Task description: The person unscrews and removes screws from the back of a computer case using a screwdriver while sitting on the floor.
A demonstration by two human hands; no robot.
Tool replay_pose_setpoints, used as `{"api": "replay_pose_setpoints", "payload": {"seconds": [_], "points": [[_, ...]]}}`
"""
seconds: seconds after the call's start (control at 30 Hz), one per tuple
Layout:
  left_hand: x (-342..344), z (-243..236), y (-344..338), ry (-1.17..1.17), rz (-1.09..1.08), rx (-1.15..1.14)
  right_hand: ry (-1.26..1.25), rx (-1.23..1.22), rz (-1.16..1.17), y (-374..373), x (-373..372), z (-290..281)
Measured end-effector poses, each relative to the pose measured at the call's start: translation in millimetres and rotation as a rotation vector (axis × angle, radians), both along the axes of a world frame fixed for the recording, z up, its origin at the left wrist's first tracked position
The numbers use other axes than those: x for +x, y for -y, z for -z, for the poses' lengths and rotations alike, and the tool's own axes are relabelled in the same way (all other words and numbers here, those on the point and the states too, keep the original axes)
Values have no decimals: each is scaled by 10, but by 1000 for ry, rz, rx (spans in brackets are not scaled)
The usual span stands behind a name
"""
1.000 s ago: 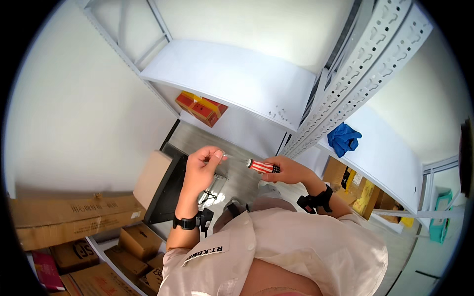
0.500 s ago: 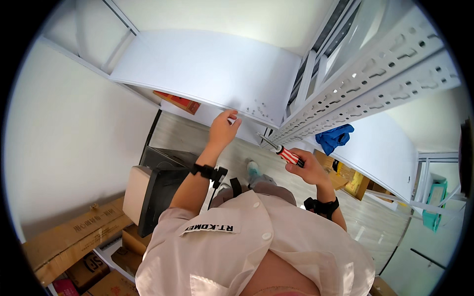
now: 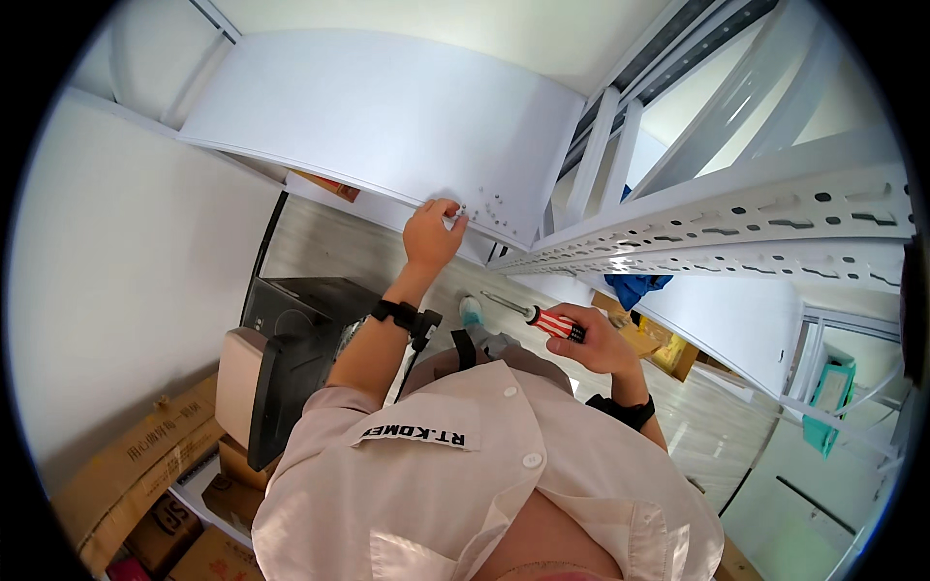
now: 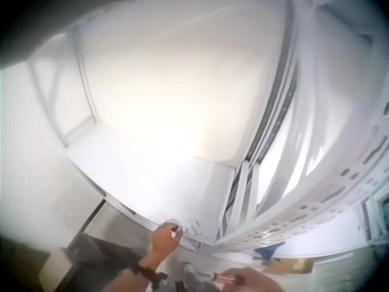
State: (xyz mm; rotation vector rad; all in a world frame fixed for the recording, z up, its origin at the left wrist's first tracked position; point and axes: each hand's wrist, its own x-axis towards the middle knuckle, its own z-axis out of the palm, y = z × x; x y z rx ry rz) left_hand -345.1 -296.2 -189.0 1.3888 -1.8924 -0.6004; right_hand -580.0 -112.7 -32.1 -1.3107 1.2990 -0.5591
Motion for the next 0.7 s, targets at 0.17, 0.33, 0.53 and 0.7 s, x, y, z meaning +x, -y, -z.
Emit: {"api": "replay_pose_setpoints", "payload": {"seconds": [0.17,0.33,0.53,0.7], "points": [[-28,-38,19,-11,-14,8,9,15,-6,83,21,3],[-41,-60,14,4,-15,32,-6,37,-15,122,13,-18],[45,-139,-41,-161,3,140,-31,35,-65,177,38,-13],[504,-595,-198,-967,111,699,7,-116,-59,289,194,137]]}}
